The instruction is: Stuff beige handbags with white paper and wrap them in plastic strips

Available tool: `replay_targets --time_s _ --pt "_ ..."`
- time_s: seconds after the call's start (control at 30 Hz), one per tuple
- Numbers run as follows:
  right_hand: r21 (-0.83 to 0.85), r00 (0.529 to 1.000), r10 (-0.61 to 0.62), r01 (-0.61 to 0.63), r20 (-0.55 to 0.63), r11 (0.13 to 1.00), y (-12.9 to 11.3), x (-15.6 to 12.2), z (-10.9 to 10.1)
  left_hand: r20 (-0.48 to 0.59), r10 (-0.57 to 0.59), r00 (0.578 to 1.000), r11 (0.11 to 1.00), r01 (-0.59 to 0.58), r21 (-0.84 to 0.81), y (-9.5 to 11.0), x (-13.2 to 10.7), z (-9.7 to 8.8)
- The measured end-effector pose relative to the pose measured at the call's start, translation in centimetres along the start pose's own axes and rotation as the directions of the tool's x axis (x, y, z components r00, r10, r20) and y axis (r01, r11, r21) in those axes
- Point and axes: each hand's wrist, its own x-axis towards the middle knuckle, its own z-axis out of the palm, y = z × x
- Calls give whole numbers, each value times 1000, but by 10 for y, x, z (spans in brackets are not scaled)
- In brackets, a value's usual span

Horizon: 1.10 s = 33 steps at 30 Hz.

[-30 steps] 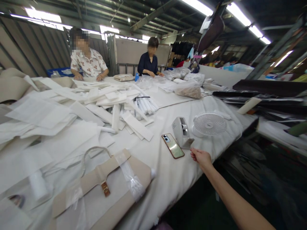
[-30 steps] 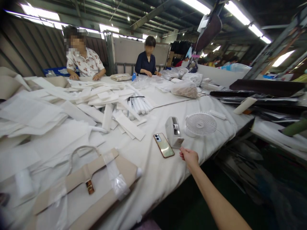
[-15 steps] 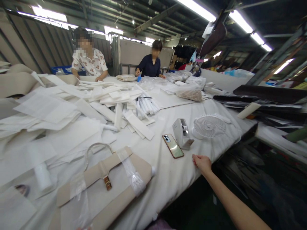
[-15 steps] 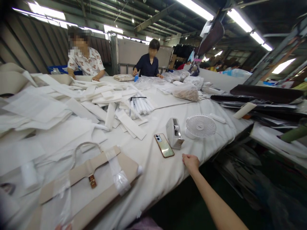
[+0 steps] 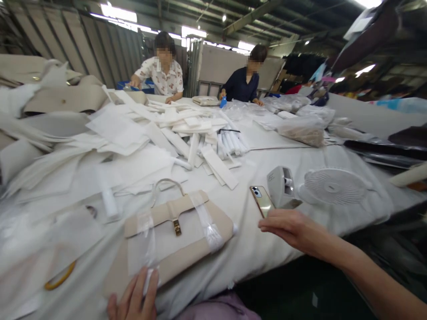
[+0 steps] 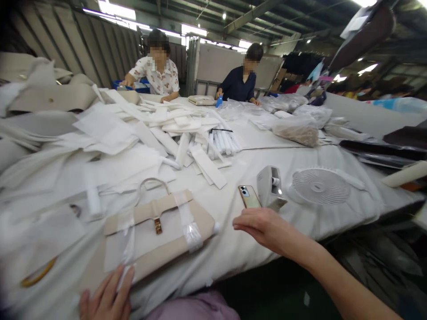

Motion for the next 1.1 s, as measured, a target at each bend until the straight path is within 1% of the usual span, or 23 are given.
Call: replay_targets --time_s 0.03,0.07,0.1,0.13,0.2,0.23,0.3,0.33,0.37,0.4,0.43,0.5,0.53,0.6,0.63,0.7,0.8,0.87,0.9,0.97,1.03,1.1 --pt "5 992 -99 99 72 995 -17 15 -8 29 -14 999 999 15 -31 1 2 -3" --pt "27 971 -195 194 139 981 -34 29 -15 58 -28 998 998 31 -58 2 3 -6" --pt "60 937 -285 278 203 959 -50 43 -22 82 -38 996 996 45 -80 2 5 -9" --pt "105 893 -370 354 257 929 -64 55 -26 99 -44 994 994 54 -94 3 8 -13" --pt "225 784 -518 467 341 855 -89 77 -32 113 -51 992 992 64 -109 5 12 -18" --pt "292 731 -575 496 368 817 -98 87 -32 112 -55 992 991 68 -111 6 13 -20" --pt "447 633 -665 499 396 742 -113 106 -28 103 -68 992 991 79 -107 8 16 -23" --pt "528 599 -697 473 394 705 -118 116 -23 97 -74 993 991 84 -102 9 17 -23" --pt "597 582 -716 434 386 675 -121 125 -18 90 -77 993 992 86 -96 9 18 -23" --pt "652 584 -721 388 373 651 -123 134 -12 83 -78 994 992 85 -91 9 19 -24" --pt "687 599 -712 343 366 641 -124 142 -5 76 -74 994 993 80 -88 9 20 -24" --pt "702 652 -653 253 385 666 -122 158 10 62 -60 996 994 65 -83 7 21 -24" --pt "698 671 -616 202 413 687 -120 166 18 60 -52 997 995 57 -79 6 22 -25" --pt "707 675 -552 64 489 704 -115 178 33 68 -51 996 996 56 -69 5 23 -26" --pt "719 671 -524 -20 524 694 -113 183 41 73 -52 996 996 57 -61 5 23 -27" --pt "750 677 -474 -177 563 638 -110 191 56 78 -52 996 997 56 -51 5 25 -29" --pt "787 727 -381 -354 572 506 -110 196 79 75 -58 996 996 62 -60 6 28 -32" --pt "785 746 -301 -455 594 421 -112 196 93 70 -83 994 993 89 -82 6 30 -34" --pt "775 747 -262 -495 610 392 -112 195 99 66 -90 994 991 96 -90 6 31 -36" --pt "749 743 -199 -541 639 384 -113 190 110 64 -90 994 991 95 -90 5 33 -38" --pt "721 736 -159 -555 658 414 -115 183 118 65 -79 995 993 84 -81 3 35 -40" --pt "704 728 -151 -556 669 442 -117 176 125 61 -77 995 992 83 -91 2 37 -42"
